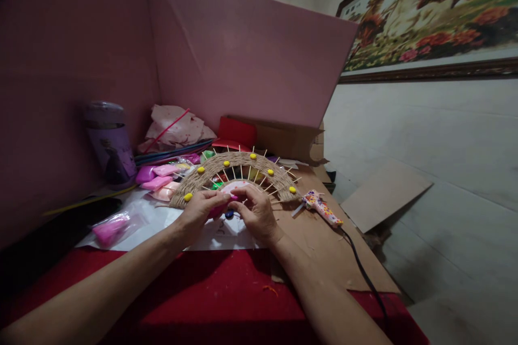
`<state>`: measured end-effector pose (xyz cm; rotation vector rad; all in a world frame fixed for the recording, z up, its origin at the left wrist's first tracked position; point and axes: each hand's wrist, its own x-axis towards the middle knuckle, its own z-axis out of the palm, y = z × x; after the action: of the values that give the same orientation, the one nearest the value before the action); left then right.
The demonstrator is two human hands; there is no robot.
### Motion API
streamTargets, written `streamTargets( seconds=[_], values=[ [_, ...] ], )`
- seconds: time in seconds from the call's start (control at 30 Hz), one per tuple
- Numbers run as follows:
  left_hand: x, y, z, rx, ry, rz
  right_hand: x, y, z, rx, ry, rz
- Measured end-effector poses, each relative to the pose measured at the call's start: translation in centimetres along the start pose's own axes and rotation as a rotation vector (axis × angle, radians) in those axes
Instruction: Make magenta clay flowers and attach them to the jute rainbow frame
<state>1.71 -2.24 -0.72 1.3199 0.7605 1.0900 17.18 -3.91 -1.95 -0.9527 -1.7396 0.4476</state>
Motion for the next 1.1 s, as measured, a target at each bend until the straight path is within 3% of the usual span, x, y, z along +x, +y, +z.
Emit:
streamTargets(
  seconds=[0.27, 0.73, 0.83, 0.97, 1.1],
  values=[
    [-0.2, 0.2, 0.3, -0.031, 0.018, -0.035, 0.1, 0.1, -0.1, 0.032, 0.018, -0.028],
    [0.0, 0.0, 0.2, -0.009, 0.029, -0.024, -0.2, -0.8, 0.1, -0.009, -0.069, -0.008],
    [0.3, 0.0, 0.0, -0.114, 0.053, -0.010, -0.1, -0.4, 0.2, 0.072, 0.054, 0.075],
    [0.7, 0.3, -0.3, -0.324, 0.173, -0.033, 0.5, 0.3, 0.0, 0.314, 0.287, 0.219],
    [0.6, 0.7, -0.4, -0.348, 0.181, -0.060, 1.0, 0.3, -0.1, 0.611, 0.276, 0.315]
  ],
)
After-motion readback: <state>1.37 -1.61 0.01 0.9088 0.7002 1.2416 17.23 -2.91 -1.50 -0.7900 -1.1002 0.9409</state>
